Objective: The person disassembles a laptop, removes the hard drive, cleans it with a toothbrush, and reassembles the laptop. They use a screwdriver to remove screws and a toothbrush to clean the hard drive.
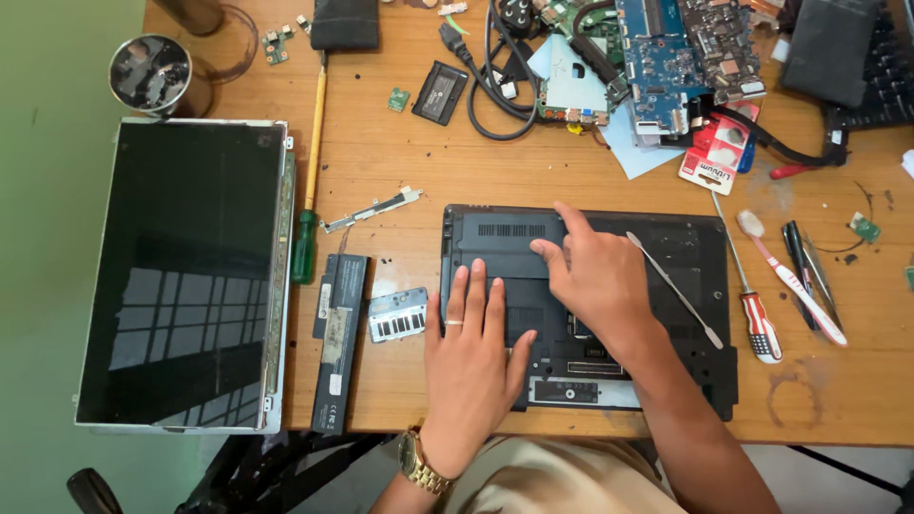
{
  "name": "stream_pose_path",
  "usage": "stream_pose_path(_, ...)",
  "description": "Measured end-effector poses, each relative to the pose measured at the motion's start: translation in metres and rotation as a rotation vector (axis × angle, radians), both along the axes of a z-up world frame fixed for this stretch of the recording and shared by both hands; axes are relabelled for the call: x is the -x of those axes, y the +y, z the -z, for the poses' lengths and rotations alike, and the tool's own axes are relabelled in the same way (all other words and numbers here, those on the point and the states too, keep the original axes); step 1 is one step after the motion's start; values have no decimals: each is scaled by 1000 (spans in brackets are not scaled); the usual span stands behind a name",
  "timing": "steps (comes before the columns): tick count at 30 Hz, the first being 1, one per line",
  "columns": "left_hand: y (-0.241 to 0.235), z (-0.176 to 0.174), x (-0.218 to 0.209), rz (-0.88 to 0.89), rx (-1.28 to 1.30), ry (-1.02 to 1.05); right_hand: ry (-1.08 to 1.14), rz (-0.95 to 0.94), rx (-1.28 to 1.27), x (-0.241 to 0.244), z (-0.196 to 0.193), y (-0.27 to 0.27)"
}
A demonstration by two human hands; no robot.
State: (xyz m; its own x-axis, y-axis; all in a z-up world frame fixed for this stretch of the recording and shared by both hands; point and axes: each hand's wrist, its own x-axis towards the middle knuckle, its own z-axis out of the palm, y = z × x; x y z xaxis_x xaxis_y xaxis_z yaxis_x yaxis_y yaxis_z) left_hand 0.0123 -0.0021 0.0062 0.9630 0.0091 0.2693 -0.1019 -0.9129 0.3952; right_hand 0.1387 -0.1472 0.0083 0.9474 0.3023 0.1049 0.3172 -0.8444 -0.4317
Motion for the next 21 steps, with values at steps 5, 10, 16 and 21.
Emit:
stream_pose_path(5,-3,-1,0,-37,-31,35,-11,-12,40,1,0,7)
stream_pose_path(10,-1,-8,-4,-52,-37,17,55,97,-61,-5,-17,-2)
stream_pose_path(16,-2,-17,-18,-14,-117,148,61,109,-144,-10,-18,-12)
stream_pose_path(21,-6,-12,-29,131,-94,3,-30,69,-152,-8,-10,-13)
